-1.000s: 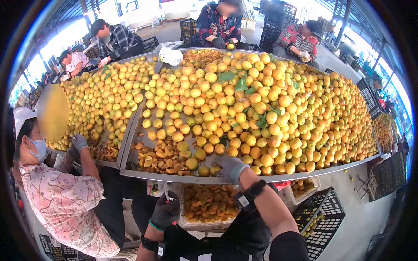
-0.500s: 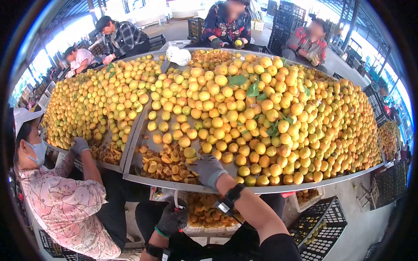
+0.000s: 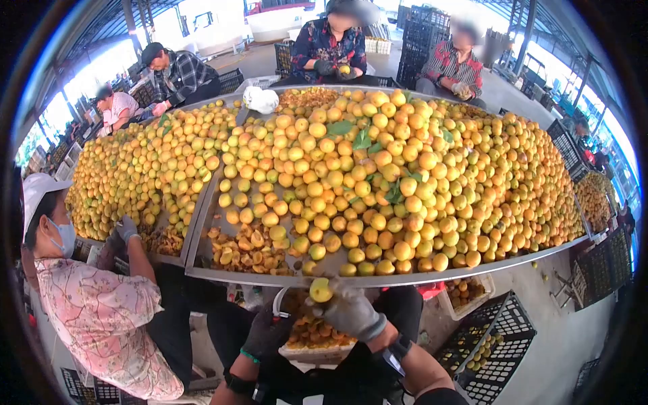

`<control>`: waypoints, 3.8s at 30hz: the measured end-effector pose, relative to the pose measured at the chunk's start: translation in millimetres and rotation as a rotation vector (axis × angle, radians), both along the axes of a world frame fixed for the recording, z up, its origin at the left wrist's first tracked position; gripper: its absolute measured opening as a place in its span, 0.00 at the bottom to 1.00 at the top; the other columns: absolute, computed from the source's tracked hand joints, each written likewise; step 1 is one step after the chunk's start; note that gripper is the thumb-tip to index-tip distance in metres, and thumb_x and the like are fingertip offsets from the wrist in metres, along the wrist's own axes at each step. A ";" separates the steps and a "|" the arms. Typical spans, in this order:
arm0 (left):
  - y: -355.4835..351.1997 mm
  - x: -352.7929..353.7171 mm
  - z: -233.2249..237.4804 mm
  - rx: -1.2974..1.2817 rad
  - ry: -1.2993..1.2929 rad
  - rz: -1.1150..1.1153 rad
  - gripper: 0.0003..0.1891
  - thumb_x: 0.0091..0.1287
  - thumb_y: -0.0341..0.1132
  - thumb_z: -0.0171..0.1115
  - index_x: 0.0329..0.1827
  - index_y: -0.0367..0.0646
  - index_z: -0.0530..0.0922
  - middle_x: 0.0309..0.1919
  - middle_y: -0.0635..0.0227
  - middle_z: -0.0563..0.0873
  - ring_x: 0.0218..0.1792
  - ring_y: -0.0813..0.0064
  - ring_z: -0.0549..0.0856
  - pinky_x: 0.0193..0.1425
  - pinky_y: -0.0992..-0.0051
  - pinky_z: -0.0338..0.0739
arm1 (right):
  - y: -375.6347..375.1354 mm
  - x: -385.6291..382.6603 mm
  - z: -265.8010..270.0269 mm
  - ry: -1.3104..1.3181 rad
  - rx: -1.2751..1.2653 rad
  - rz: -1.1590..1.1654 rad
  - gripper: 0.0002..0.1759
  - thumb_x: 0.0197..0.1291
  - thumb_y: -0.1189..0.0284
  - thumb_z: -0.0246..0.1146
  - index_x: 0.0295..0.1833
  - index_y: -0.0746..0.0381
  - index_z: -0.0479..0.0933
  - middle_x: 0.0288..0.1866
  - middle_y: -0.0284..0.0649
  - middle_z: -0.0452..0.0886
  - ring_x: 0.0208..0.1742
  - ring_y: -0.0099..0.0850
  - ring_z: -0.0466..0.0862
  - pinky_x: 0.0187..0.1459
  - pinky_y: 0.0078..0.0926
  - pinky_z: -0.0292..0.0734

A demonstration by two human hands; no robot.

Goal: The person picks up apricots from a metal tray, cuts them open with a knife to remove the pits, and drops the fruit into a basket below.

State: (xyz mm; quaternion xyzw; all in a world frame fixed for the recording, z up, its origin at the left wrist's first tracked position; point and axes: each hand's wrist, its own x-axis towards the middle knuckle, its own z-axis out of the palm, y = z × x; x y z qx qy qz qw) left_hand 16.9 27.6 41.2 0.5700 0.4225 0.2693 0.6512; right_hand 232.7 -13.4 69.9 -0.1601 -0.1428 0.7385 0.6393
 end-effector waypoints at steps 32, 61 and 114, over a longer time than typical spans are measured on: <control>-73.1 14.7 36.2 0.489 0.469 -0.373 0.27 0.59 0.36 0.66 0.57 0.38 0.64 0.36 0.44 0.83 0.42 0.42 0.84 0.41 0.51 0.78 | -100.1 -42.1 -12.2 -0.787 -0.141 -0.134 0.14 0.55 0.74 0.72 0.48 0.63 0.81 0.46 0.36 0.81 0.48 0.28 0.81 0.53 0.24 0.75; -88.0 1.7 17.2 0.582 0.213 -0.175 0.18 0.67 0.38 0.64 0.52 0.34 0.73 0.43 0.46 0.83 0.44 0.49 0.85 0.44 0.62 0.80 | -112.6 -38.2 -20.4 -0.281 -0.189 -0.139 0.13 0.66 0.61 0.61 0.46 0.60 0.75 0.41 0.34 0.79 0.41 0.24 0.79 0.45 0.25 0.76; -83.0 -0.7 57.4 0.175 0.494 -0.510 0.23 0.63 0.40 0.66 0.57 0.41 0.71 0.43 0.47 0.84 0.48 0.50 0.84 0.49 0.59 0.79 | -114.8 -32.6 21.0 -0.757 -0.136 0.194 0.28 0.55 0.70 0.72 0.57 0.62 0.67 0.48 0.38 0.74 0.48 0.28 0.76 0.52 0.22 0.72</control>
